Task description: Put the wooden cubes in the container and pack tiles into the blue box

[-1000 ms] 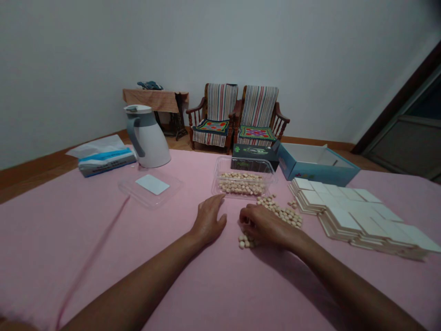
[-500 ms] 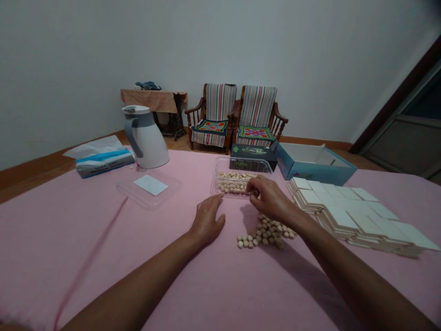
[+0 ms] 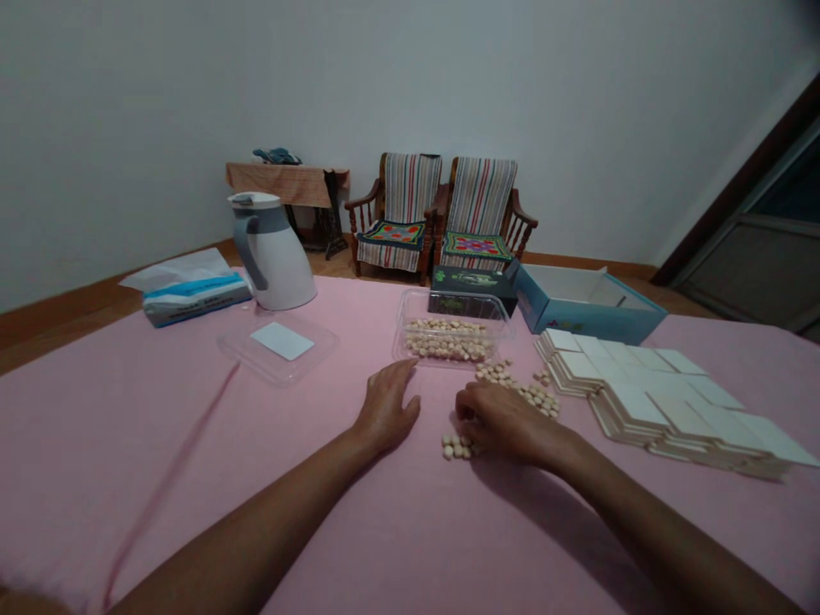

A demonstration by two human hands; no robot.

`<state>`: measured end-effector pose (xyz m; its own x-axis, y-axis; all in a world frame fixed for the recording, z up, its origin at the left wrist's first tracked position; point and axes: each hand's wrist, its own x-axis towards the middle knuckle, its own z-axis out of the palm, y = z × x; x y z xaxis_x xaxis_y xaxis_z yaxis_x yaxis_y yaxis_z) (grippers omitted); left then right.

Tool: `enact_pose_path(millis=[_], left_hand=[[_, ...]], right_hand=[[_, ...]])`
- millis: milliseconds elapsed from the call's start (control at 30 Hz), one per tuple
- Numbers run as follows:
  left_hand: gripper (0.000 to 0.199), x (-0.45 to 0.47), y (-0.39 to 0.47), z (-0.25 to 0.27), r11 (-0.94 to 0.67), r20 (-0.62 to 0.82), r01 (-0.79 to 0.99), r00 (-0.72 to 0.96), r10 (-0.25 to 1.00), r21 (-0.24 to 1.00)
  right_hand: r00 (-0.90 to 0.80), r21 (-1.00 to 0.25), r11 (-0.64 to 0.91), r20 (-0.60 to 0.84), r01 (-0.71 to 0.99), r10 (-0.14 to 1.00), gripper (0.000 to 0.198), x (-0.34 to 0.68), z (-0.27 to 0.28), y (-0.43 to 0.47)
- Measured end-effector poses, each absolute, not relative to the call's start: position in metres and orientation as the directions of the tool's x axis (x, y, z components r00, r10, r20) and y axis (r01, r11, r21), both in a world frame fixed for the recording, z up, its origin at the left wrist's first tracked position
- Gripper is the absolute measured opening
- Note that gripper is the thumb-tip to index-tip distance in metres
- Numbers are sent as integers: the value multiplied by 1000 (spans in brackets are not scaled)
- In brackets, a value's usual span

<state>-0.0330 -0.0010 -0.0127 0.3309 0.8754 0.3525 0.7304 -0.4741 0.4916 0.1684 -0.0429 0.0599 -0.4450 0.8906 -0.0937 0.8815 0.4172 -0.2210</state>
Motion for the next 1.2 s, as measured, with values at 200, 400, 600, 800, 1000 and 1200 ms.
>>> enact_pose_path(millis=[200,400,600,800,1000,1200], left_hand=[[56,-33,-1,-14,-478,364,733,328,872,484],[55,-33,0,-13,-481,359,733,335,871,482],[54,-35,0,-13,-482,348,732,346,871,482],[55,-34,0,-14,-486,358,728,342,869,484],[54,-32,0,-13,-477,361,733,329,872,484],[54,-33,-1,-13,-474,356,740,331,874,477]], right_hand=[[-417,-162,402,-72,901,906,14,160,47,-43],[-358,-301,402,191,865,914,18,175,86,-18],[-221,-326,400,469,856,855,17,191,105,2],[-429,-332,420,51,844,902,17,190,84,-31],[-478,-226,445,-119,867,870,15,175,58,-47],[-487,-243,460,-64,854,871,17,171,57,-43]])
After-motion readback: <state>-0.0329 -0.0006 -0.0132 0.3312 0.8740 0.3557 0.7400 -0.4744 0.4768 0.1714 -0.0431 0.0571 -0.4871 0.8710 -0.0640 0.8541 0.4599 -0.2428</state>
